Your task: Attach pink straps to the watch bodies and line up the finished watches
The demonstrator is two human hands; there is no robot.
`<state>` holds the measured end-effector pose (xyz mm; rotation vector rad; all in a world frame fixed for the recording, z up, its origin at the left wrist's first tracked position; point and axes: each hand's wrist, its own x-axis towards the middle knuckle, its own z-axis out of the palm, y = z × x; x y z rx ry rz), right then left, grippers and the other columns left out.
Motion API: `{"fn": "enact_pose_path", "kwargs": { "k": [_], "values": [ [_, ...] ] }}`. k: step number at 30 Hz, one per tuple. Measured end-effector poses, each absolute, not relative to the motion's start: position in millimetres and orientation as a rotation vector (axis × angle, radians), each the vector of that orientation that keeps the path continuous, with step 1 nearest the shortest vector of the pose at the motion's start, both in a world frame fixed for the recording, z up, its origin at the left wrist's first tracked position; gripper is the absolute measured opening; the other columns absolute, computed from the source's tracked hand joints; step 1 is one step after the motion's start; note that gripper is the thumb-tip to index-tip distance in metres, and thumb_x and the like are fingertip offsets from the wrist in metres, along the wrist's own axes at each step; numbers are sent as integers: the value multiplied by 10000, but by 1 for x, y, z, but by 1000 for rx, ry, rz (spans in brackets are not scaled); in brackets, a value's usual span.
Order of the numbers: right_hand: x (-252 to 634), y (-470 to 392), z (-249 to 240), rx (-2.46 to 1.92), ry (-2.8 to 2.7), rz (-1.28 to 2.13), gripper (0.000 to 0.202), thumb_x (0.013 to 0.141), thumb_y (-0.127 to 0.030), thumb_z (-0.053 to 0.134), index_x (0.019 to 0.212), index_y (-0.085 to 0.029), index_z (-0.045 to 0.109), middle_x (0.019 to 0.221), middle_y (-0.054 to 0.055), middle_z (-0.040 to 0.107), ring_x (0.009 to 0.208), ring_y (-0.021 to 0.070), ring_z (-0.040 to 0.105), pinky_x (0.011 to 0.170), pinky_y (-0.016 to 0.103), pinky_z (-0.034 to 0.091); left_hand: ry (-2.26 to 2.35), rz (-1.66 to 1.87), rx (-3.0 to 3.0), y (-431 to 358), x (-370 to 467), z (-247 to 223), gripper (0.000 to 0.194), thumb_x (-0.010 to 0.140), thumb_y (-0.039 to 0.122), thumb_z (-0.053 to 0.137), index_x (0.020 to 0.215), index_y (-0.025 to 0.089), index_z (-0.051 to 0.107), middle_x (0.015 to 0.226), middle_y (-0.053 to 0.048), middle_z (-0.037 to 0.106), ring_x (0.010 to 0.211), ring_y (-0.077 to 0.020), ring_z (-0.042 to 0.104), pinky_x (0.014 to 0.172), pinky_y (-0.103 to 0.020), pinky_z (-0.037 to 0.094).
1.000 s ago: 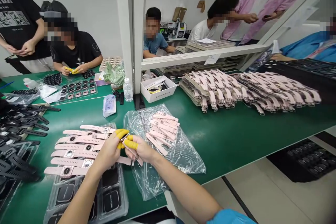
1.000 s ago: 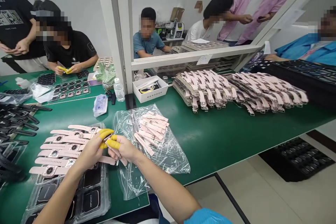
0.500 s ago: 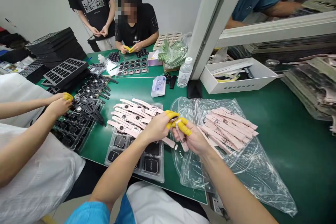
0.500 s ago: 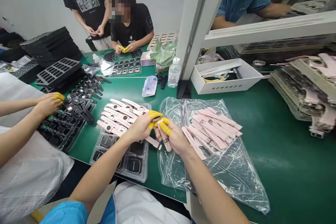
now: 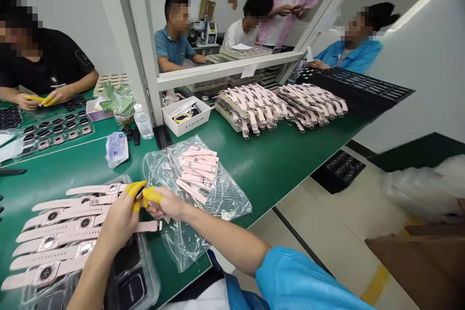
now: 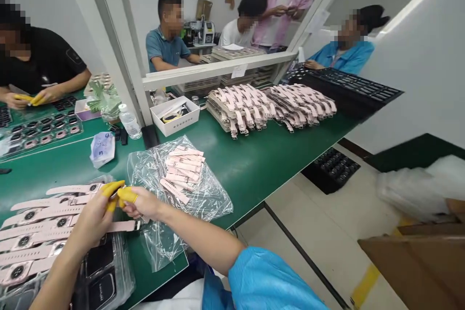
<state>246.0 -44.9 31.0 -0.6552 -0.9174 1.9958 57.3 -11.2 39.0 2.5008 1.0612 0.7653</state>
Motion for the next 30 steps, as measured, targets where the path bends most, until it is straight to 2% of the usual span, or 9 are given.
{"fn": "enact_pose_path", "kwargs": {
  "k": [7,12,17,21,25,30],
  "values": [
    [251,-45,38,-587,-976,2182,420,867,-526,752,906,-227,460,578,-102,433,427,50,283,447,212,172,989,788,2635,-7,52,40,490,936,142,413,1380,215,608,1322,-113,709,1223,-281,695,1022,-439,609],
    [254,-44,44,-676,-930,2142,410,841,-497,772,852,-207,483,532,-111,429,394,30,246,409,195,131,891,839,2715,-5,51,40,442,966,143,418,1354,221,616,1326,-106,703,1219,-265,694,1023,-414,607],
    [254,-45,48,-658,-845,2090,421,800,-483,808,822,-206,491,519,-106,460,376,33,264,378,177,166,959,837,2746,-5,51,36,420,996,169,396,1361,194,603,1311,-126,690,1199,-264,693,1009,-407,605],
    [255,-41,47,-563,-756,2201,288,895,-408,684,826,-198,500,525,-98,450,369,33,227,369,169,154,1003,787,2689,-9,53,42,412,1028,226,395,1385,186,595,1310,-139,662,1184,-263,689,998,-407,606],
    [255,-37,42,-579,-716,2223,238,893,-339,657,809,-202,481,528,-95,448,368,34,223,360,158,156,981,674,2601,-15,54,53,432,1079,310,377,1461,216,556,1355,-115,631,1226,-237,673,1036,-397,593],
    [256,-36,38,-677,-765,2228,271,853,-319,669,746,-210,446,503,-98,422,355,30,238,345,149,171,990,738,2688,-11,56,46,399,1053,388,427,1302,180,659,1242,-130,683,1136,-276,697,971,-428,617]
  ]
}}
